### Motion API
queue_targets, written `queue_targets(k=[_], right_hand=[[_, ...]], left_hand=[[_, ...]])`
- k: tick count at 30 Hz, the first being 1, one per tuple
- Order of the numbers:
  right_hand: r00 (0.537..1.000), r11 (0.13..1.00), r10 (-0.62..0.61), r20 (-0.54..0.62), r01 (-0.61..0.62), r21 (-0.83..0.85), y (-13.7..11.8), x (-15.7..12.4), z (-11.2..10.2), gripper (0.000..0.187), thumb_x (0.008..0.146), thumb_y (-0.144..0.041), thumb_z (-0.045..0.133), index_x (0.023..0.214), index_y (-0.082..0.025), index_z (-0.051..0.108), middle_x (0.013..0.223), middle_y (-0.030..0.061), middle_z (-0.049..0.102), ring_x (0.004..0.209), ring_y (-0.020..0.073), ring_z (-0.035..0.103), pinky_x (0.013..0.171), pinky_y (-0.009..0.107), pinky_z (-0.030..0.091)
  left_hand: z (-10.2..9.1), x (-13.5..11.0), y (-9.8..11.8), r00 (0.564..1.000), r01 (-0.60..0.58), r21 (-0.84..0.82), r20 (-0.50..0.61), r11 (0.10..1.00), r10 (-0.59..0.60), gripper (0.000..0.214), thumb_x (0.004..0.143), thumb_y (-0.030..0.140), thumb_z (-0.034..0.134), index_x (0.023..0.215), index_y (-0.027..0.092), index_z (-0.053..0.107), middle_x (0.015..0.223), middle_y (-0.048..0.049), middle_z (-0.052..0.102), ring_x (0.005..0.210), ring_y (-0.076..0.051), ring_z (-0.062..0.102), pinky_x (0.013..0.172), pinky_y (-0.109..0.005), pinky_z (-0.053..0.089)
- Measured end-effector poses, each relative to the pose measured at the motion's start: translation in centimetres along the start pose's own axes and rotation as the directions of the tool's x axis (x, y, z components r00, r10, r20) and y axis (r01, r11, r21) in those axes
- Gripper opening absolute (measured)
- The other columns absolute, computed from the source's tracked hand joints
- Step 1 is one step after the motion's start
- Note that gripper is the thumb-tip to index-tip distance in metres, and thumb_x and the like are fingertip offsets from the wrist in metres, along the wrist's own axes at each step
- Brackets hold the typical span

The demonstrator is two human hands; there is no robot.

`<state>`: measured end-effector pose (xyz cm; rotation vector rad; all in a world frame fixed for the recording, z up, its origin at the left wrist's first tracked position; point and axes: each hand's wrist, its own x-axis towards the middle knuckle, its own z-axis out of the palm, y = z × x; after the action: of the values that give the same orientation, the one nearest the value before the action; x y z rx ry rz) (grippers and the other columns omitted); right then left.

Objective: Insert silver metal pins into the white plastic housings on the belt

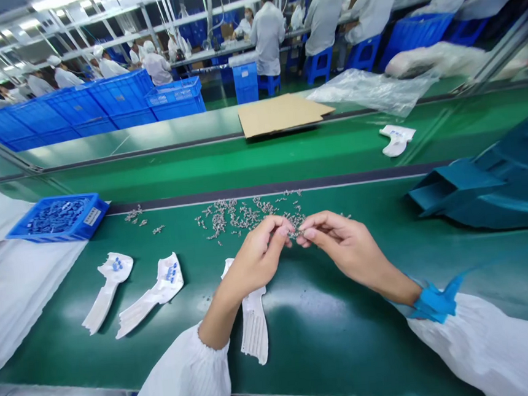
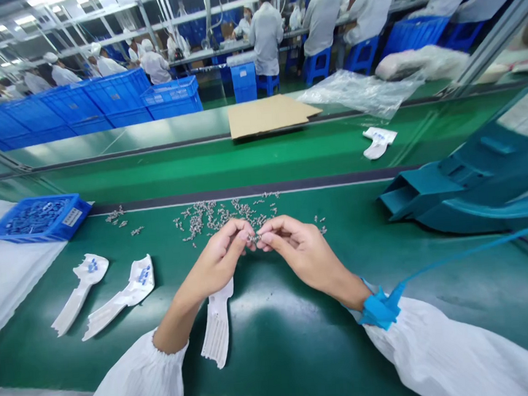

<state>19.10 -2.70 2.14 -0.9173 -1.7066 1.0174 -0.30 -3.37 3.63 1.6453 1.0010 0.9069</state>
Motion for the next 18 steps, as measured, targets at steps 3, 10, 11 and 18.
queue_targets(k=[3,10,11,18], right_hand=[[0.931,0.881,-0.332,0.148,0.363,-0.303,-0.7,0.0,-0.6,0.013,0.099,-0.019,0.052,0.099,-0.020,0.065,0.089,0.0053,0.074,0.081,0.0173,0.069,0.076,0.030,0.056],[0.892,0.680,-0.413,0.183,0.436,-0.589,-5.9,-0.1,-4.1,0.020,0.103,-0.022,0.045,0.100,-0.020,0.064,0.090,0.0054,0.074,0.081,0.0179,0.068,0.074,0.029,0.055],[0.924,0.683,-0.372,0.088,0.337,-0.649,-7.1,-0.1,-6.1,0.018,0.103,-0.026,0.048,0.100,-0.021,0.065,0.091,0.0049,0.074,0.082,0.0183,0.069,0.074,0.030,0.055],[0.877,0.395,-0.351,-0.328,-0.179,-0.901,-12.1,1.2,-26.7,0.015,0.090,-0.040,0.068,0.084,-0.027,0.069,0.068,0.0041,0.068,0.059,0.0216,0.059,0.058,0.033,0.040]], left_hand=[[0.0,-0.2,0.1,0.993,0.065,-0.110,0.108,0.992,-0.053,0.029,0.102,0.046,0.037,0.092,0.022,0.050,0.083,0.0004,0.055,0.079,-0.013,0.057,0.072,-0.026,0.046],[-0.8,-0.3,0.1,0.974,0.182,-0.250,0.179,0.951,-0.140,0.044,0.097,0.056,0.043,0.122,0.022,0.055,0.100,-0.0059,0.063,0.090,-0.017,0.062,0.077,-0.030,0.049],[-1.0,-0.2,0.2,0.975,0.201,-0.252,0.145,0.947,-0.168,0.048,0.095,0.059,0.045,0.126,0.023,0.055,0.103,-0.0063,0.063,0.092,-0.018,0.061,0.079,-0.031,0.049],[-1.6,-0.3,1.1,0.983,0.180,-0.148,0.056,0.972,-0.174,0.052,0.088,0.066,0.052,0.114,0.024,0.064,0.099,-0.0058,0.069,0.091,-0.019,0.064,0.079,-0.031,0.050]])
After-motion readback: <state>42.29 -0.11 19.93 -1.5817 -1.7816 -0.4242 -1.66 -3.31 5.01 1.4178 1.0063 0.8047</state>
